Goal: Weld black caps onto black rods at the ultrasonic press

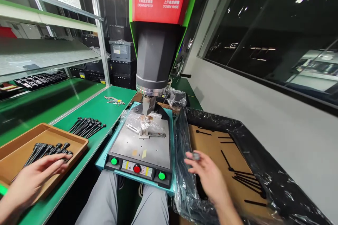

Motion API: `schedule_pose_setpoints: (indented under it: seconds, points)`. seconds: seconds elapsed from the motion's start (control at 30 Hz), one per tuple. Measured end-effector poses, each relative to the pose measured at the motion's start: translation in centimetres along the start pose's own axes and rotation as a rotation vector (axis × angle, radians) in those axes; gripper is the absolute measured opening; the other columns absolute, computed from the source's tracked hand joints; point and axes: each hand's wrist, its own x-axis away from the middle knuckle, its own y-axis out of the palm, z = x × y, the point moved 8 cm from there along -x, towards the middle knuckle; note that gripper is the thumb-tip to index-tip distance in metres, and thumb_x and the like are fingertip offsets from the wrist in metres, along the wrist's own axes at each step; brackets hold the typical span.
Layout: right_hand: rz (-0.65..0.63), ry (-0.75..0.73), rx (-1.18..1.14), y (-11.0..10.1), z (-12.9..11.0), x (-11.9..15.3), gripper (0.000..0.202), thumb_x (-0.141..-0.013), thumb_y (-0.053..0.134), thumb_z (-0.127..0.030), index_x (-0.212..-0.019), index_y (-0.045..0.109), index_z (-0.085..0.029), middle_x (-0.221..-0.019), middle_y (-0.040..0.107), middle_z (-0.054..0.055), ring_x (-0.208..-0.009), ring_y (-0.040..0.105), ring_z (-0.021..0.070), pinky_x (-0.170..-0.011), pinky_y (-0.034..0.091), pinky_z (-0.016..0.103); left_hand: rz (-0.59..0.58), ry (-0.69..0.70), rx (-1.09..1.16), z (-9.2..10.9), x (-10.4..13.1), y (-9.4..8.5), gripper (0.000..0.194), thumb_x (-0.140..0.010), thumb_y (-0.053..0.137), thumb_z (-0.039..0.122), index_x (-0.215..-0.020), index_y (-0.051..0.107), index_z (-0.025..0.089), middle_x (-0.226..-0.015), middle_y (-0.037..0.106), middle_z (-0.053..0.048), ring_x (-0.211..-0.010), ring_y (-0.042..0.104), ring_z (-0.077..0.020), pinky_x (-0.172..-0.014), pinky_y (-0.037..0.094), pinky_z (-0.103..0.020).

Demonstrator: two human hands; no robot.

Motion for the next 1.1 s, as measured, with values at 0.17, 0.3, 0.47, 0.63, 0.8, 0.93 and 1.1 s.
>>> schedule_pose_setpoints:
  seconds: [0.17, 0.3, 0.47, 0.63, 0.8, 0.93, 1.1]
  points:
    - [-0.383, -0.160, 0.277, 13.4, 1.0, 5.6, 0.032, -0.089, 0.050, -0.044, -0.072, 0.060, -0.018, -0.060, 0.058, 0.001, -0.058, 0.056, 0.0160, -0.054, 0.040, 0.027, -0.361, -0.010, 0.486, 2.3, 0.4, 14.4, 0.040, -0.061, 0.082, 0.036, -0.091, 0.070, 0.013, -0.110, 0.070, -0.014, -0.091, 0.069, -0.0242, -0.088, 0.053, -0.036]
    - [-0.424, -0.362, 0.309, 19.4, -0.9, 8.1, 0.030, -0.092, 0.050, -0.035, -0.070, 0.060, -0.018, -0.078, 0.061, 0.002, -0.073, 0.057, 0.0154, -0.065, 0.040, 0.025, -0.516, -0.017, 0.675, 3.6, 2.2, 20.0, 0.033, -0.063, 0.082, 0.024, -0.092, 0.069, 0.014, -0.112, 0.069, -0.012, -0.097, 0.068, -0.0250, -0.095, 0.049, -0.040]
    - [-0.474, -0.276, 0.190, 22.1, -1.3, 8.5, 0.031, -0.094, 0.046, -0.036, -0.069, 0.054, -0.019, -0.062, 0.061, -0.002, -0.056, 0.056, 0.0121, -0.056, 0.038, 0.023, -0.583, 0.066, 0.662, 3.9, 3.3, 21.7, 0.021, -0.064, 0.080, 0.019, -0.083, 0.071, 0.014, -0.112, 0.070, -0.012, -0.103, 0.065, -0.0284, -0.097, 0.046, -0.044]
    - [-0.452, -0.289, 0.150, 22.3, -1.4, 8.4, 0.034, -0.093, 0.046, -0.040, -0.068, 0.053, -0.019, -0.063, 0.059, -0.001, -0.057, 0.055, 0.0121, -0.057, 0.039, 0.024, -0.585, 0.115, 0.585, 3.5, 3.1, 21.7, 0.017, -0.066, 0.079, 0.022, -0.081, 0.074, 0.016, -0.107, 0.072, -0.012, -0.108, 0.063, -0.0297, -0.097, 0.046, -0.044]
    - [-0.548, -0.105, -0.126, 22.9, -0.4, 8.3, 0.041, -0.088, 0.051, -0.054, -0.070, 0.054, -0.017, -0.058, 0.057, -0.001, -0.049, 0.050, 0.0108, -0.051, 0.038, 0.023, -0.594, 0.171, 0.528, 3.6, 3.1, 21.6, 0.021, -0.067, 0.077, 0.027, -0.086, 0.075, 0.017, -0.110, 0.071, -0.012, -0.109, 0.062, -0.0311, -0.095, 0.049, -0.045]
    - [-0.571, -0.013, -0.326, 23.4, 0.2, 8.4, 0.041, -0.086, 0.056, -0.054, -0.074, 0.056, -0.015, -0.056, 0.054, -0.002, -0.046, 0.044, 0.0087, -0.047, 0.032, 0.022, -0.613, 0.219, 0.487, 3.6, 3.1, 21.7, 0.026, -0.071, 0.074, 0.027, -0.095, 0.074, 0.019, -0.115, 0.069, -0.011, -0.113, 0.060, -0.0293, -0.098, 0.048, -0.042]
    - [-0.599, 0.140, -0.612, 24.5, 0.7, 8.9, 0.039, -0.081, 0.064, -0.051, -0.075, 0.055, -0.014, -0.052, 0.049, -0.004, -0.042, 0.039, 0.0068, -0.043, 0.025, 0.021, -0.619, 0.241, 0.452, 3.5, 3.1, 22.0, 0.029, -0.074, 0.072, 0.027, -0.102, 0.073, 0.020, -0.120, 0.066, -0.011, -0.102, 0.066, -0.0281, -0.083, 0.056, -0.036]
